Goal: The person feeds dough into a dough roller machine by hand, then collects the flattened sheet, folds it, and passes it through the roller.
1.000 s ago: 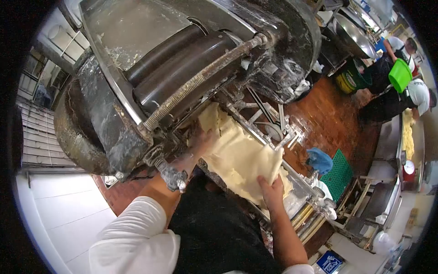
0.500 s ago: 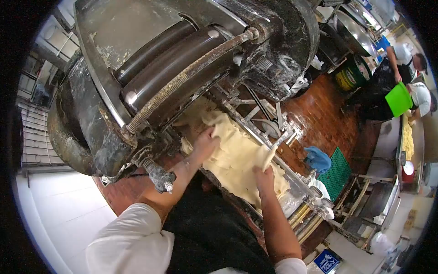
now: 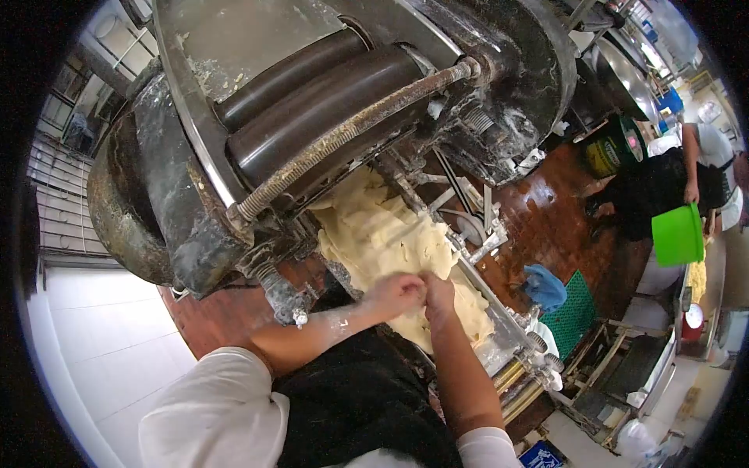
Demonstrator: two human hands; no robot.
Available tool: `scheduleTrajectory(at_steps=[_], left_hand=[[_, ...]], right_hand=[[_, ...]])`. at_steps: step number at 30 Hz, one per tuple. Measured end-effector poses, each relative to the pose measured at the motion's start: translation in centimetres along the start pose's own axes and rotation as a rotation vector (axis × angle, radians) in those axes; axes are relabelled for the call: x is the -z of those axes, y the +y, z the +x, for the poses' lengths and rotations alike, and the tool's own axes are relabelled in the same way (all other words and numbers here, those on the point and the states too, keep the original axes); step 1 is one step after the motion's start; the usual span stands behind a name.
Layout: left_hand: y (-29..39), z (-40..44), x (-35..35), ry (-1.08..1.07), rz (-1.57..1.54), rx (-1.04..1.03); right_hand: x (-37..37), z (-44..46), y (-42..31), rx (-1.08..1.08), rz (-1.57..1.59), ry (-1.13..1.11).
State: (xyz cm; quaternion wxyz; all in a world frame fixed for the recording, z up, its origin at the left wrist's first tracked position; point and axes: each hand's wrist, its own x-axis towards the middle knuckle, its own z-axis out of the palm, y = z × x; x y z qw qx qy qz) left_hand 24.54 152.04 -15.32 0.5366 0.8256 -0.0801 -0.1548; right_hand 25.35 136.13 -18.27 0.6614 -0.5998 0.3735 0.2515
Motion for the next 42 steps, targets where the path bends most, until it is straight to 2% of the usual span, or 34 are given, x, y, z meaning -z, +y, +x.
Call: scheduleTrajectory(at_steps=[1, 3, 5, 7, 10, 11, 14, 17, 20, 24, 27, 29, 31, 33, 34, 36, 37, 38, 39, 40, 41, 42], left_hand=[[-0.3, 0.0, 1.1, 0.107, -0.031, -0.029], [-1.0, 1.7, 4.6, 0.252, 0.121, -0.111], [-2.9, 4.0, 6.5, 0.256, 0.304, -0.137], [-5.7, 6.0, 7.2, 0.164, 0.407, -0.118], [-12.3, 8.3, 5.1, -0.098, 0.136, 0.025], [-10.3, 7.4, 6.6, -0.162, 0.579, 0.062], [-11.8, 6.6, 5.1, -0.088, 0.533, 0.050], [-7.0, 5.0, 5.5, 0.036, 0.409, 0.079], [-11.6, 6.5, 3.5, 0.190, 0.322, 0.055], [-12.7, 8.8, 4.5, 0.080, 0.128, 0.247], [-15.0, 10.8, 4.3, 0.151, -0.066, 0.374], [-14.6, 10.2, 4.8, 0.152, -0.051, 0.356], [-13.3, 9.0, 4.8, 0.131, 0.082, 0.272], [-11.5, 7.0, 4.4, 0.152, 0.320, 0.099], [-11.1, 5.3, 3.2, 0.199, 0.486, -0.077], [-12.0, 1.8, 0.7, 0.407, 0.935, -0.561], [-1.9, -2.1, 5.4, -0.098, 0.413, -0.148], [0.3, -4.3, 6.8, -0.401, 0.215, -0.044], [5.7, -6.0, 10.4, -0.655, 0.139, -0.031], [6.2, -7.3, 12.1, -0.822, 0.041, -0.109], [8.6, -8.3, 15.0, -0.964, -0.041, -0.042], [9.9, -9.3, 17.8, -1.039, -0.101, -0.006]], right_hand=[[-0.6, -0.7, -0.2, 0.086, 0.052, 0.046], [-1.7, -2.7, -0.5, 0.257, 0.152, 0.139], [-1.0, -5.2, -1.8, 0.261, 0.246, 0.054], [0.9, -6.2, -1.7, 0.187, 0.296, -0.005], [2.2, -11.4, -4.4, 0.205, 0.355, -0.031], [2.7, -12.7, -5.0, 0.237, 0.342, -0.029], [4.3, -15.6, -5.8, 0.300, 0.294, 0.009], [4.9, -18.0, -6.6, 0.284, 0.242, 0.057], [5.6, -19.7, -6.3, 0.315, 0.294, 0.082], [6.5, -22.1, -6.8, 0.380, 0.342, 0.110], [7.9, -24.0, -7.2, 0.434, 0.370, 0.096], [9.0, -25.3, -7.6, 0.491, 0.384, 0.084], [9.2, -26.7, -8.5, 0.562, 0.444, 0.058], [8.6, -28.3, -10.1, 0.642, 0.499, 0.067], [8.8, -28.8, -10.6, 0.665, 0.489, 0.061], [8.6, -29.8, -12.2, 0.685, 0.500, 0.052], [8.4, -29.9, -12.9, 0.716, 0.513, 0.067], [8.1, -30.0, -13.5, 0.746, 0.526, 0.081], [9.1, -31.2, -14.8, 0.720, 0.471, -0.073], [8.6, -32.0, -16.1, 0.741, 0.426, -0.113], [8.2, -32.8, -17.4, 0.762, 0.381, -0.152], [7.9, -32.6, -18.4, 0.821, 0.397, -0.092]])
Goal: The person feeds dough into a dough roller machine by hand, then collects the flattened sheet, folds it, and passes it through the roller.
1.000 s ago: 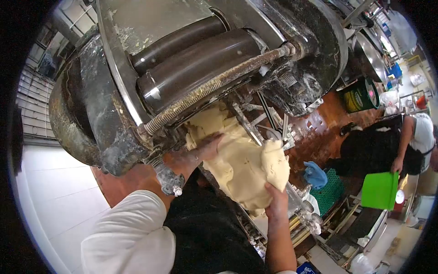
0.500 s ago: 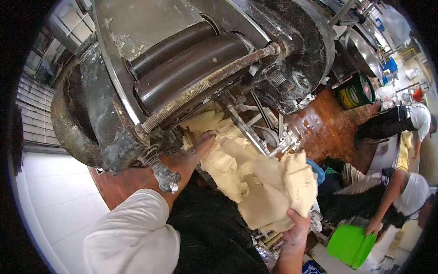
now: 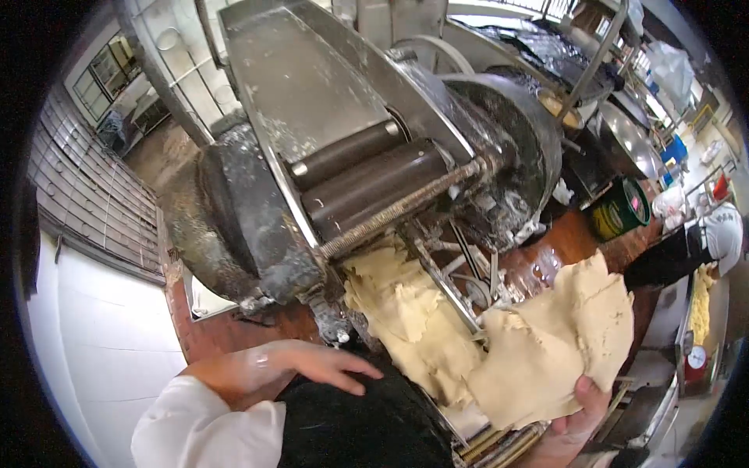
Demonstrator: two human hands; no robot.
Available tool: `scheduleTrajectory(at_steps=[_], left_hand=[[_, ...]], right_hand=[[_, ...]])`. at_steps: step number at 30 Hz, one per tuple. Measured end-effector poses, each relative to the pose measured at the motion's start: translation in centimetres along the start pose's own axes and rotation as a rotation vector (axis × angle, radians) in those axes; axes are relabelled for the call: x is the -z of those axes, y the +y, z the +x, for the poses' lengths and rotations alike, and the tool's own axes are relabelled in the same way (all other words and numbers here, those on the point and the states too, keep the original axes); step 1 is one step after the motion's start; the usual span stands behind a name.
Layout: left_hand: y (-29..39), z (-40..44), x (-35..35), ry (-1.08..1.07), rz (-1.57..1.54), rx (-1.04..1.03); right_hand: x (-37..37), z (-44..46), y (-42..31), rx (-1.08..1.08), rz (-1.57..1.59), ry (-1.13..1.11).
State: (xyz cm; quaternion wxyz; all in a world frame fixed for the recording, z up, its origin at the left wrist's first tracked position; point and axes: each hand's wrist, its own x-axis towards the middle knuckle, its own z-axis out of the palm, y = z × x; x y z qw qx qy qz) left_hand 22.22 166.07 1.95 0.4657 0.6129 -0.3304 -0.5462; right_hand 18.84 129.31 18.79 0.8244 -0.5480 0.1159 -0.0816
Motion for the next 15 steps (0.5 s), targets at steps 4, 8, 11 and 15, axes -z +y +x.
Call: scheduleTrajectory(at_steps=[4, 8, 11, 15], left_hand=[[4.6, -11.9, 1.5, 0.101, -0.266, 0.079], [10.2, -21.3, 1.6, 0.277, -0.457, -0.131], [11.5, -26.2, 4.4, 0.413, -0.372, -0.409], [15.3, -28.7, 9.9, 1.078, -0.140, -0.505]], right_hand=[[-3.5, 3.3, -3.1, 0.143, -0.061, 0.067], [-13.0, 9.3, -7.2, 0.187, -0.085, -0.104], [-24.6, 15.3, -9.2, 0.214, -0.168, -0.462], [-40.1, 20.5, -5.6, 0.122, 0.137, -0.759]])
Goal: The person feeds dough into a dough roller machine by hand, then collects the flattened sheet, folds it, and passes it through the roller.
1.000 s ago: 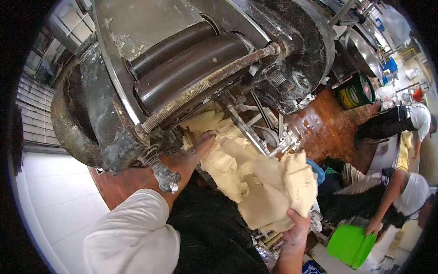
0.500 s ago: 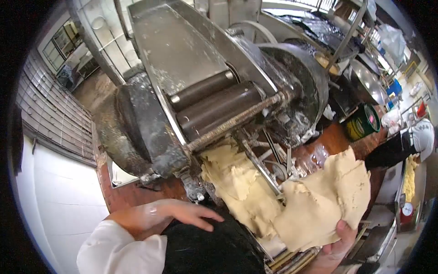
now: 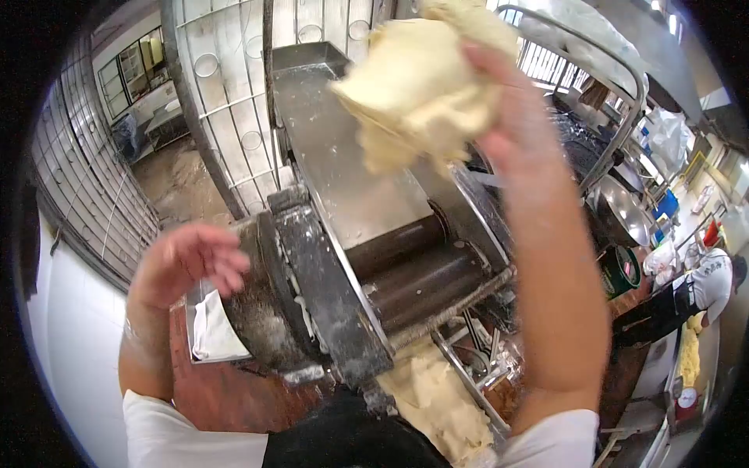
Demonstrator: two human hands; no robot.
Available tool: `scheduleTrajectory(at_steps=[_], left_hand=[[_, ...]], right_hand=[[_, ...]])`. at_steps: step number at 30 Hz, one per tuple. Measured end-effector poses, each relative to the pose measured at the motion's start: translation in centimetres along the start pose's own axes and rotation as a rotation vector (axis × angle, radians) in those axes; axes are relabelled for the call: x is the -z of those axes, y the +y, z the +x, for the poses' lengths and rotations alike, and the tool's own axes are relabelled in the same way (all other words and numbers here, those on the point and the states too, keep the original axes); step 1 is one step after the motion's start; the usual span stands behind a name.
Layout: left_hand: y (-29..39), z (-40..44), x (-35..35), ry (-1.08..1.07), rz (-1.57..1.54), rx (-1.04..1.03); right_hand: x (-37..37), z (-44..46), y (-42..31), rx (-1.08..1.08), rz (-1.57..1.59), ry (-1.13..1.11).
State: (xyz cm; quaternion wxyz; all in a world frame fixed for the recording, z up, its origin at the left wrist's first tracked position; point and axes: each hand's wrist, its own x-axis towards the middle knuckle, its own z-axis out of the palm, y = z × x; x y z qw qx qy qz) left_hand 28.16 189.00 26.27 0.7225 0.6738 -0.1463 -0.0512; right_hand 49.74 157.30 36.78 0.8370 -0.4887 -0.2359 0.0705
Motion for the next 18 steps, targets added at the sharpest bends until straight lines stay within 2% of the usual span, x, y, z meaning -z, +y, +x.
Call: scheduleTrajectory(at_steps=[1, 2, 4, 5, 7, 10, 12, 13, 15, 18], left_hand=[[0.9, 1.7, 1.0, 0.112, 0.056, -0.042], [1.9, 3.6, 1.9, 0.209, 0.040, -0.071], [3.6, 7.5, 3.4, 0.242, 0.086, -0.162], [4.3, 9.6, 4.0, 0.254, 0.135, -0.163], [4.8, 14.1, 4.5, 0.305, 0.328, -0.098], [2.4, 20.5, 4.6, 0.322, 0.694, -0.058], [-0.1, 24.8, 4.9, 0.130, 1.083, -0.030], [0.4, 25.2, 2.7, 0.095, 1.303, 0.128], [-2.9, 27.5, 1.8, -0.041, 1.709, 0.233], [-6.8, 28.7, 0.8, -0.049, 1.873, 0.270]], right_hand=[[-1.4, 2.3, 3.0, 0.023, 0.073, 0.041], [-2.0, 4.4, 6.3, -0.080, 0.223, 0.053], [-0.9, 7.9, 16.2, -0.143, 0.287, 0.109], [-0.3, 6.8, 18.8, -0.477, -0.103, 0.226], [0.9, 4.6, 22.9, -0.711, -0.385, 0.185], [1.2, 2.0, 19.2, -0.583, -0.624, 0.010], [2.4, 1.0, 14.9, -0.465, -0.740, -0.022], [3.3, 0.2, 12.8, -0.407, -0.707, -0.005], [4.6, -2.0, 9.1, -0.358, -0.637, 0.090], [7.7, -6.7, 5.4, -0.317, -0.476, 0.182]])
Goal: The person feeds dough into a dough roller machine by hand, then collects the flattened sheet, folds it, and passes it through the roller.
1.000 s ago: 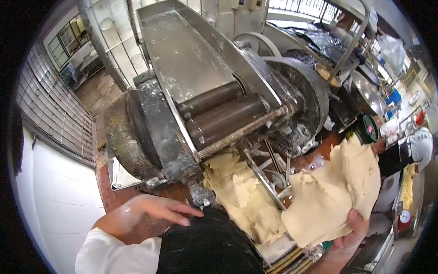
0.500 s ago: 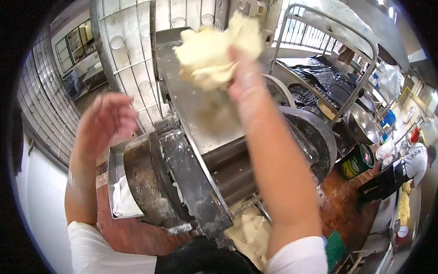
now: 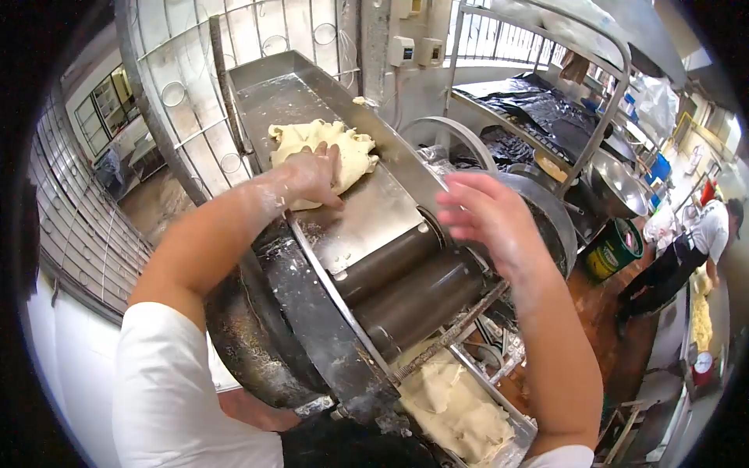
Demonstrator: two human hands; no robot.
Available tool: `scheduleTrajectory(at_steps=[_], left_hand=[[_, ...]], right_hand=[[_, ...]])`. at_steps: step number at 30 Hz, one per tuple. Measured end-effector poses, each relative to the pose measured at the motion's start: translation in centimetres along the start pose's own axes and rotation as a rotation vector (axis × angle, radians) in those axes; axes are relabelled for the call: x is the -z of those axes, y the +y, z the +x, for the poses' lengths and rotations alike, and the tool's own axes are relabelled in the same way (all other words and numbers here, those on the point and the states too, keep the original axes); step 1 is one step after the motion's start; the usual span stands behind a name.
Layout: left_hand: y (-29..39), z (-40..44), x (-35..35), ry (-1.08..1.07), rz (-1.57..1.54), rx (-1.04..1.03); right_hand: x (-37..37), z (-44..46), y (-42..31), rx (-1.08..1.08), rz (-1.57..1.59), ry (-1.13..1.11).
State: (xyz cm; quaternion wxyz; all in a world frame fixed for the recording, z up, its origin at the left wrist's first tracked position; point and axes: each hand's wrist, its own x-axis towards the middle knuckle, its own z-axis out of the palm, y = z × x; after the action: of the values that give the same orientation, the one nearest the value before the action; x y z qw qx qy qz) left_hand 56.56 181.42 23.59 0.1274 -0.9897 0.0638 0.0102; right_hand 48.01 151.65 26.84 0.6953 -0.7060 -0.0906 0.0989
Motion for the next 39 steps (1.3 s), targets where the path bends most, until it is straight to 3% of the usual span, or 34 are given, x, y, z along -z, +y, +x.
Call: scheduleTrajectory(at_steps=[7, 10, 12, 15, 19, 21, 25, 26, 28, 29, 32, 34, 36, 38, 39], left_hand=[[1.4, 2.1, -0.8, -0.052, 0.067, 0.072], [-1.5, 3.5, 0.1, 0.167, -0.123, 0.055], [-3.9, 4.0, 0.7, 0.440, -0.471, 0.178], [-4.5, 4.2, 2.0, 0.672, -0.484, 0.094], [1.7, -0.1, 3.4, -0.078, -0.208, -0.091], [2.0, 0.2, 1.5, -0.355, -0.153, -0.465], [0.0, -0.7, 1.2, -0.139, -0.471, -0.196], [0.1, -2.1, 3.1, -0.229, -0.623, -0.116], [-2.1, -3.0, 2.9, -0.052, -0.596, -0.231], [-2.2, -4.6, 3.4, -0.005, -0.714, -0.157], [-2.9, -9.5, 4.1, 0.248, -0.960, -0.213], [-2.0, -14.4, 5.4, 0.456, -0.847, -0.050], [-4.6, -17.7, 3.7, 0.671, -0.914, 0.061], [-7.2, -21.4, 1.2, 0.820, -0.968, 0.148], [-8.8, -23.4, -0.8, 0.854, -0.979, 0.282]], right_hand=[[7.6, -10.4, 4.2, -0.076, 0.179, 0.226], [9.9, -13.6, 6.7, -0.082, 0.327, 0.333], [11.6, -14.9, 8.0, -0.050, 0.450, 0.374], [12.1, -15.6, 8.6, -0.012, 0.497, 0.414], [11.8, -15.7, 9.8, -0.011, 0.539, 0.426], [11.3, -15.7, 11.1, -0.005, 0.566, 0.425], [10.0, -17.4, 13.8, -0.071, 0.420, 0.507], [10.3, -17.9, 15.2, -0.110, 0.424, 0.533], [10.4, -19.0, 18.5, -0.209, 0.404, 0.598], [10.8, -19.5, 20.9, -0.264, 0.367, 0.557], [10.5, -21.5, 29.8, -0.431, 0.142, 0.554], [9.2, -22.9, 38.1, -0.489, -0.271, 0.485], [6.5, -24.4, 40.7, -0.506, -0.742, 0.328], [3.7, -24.7, 42.9, -0.545, -0.879, 0.239], [2.6, -24.0, 43.6, -0.555, -0.831, 0.316]])
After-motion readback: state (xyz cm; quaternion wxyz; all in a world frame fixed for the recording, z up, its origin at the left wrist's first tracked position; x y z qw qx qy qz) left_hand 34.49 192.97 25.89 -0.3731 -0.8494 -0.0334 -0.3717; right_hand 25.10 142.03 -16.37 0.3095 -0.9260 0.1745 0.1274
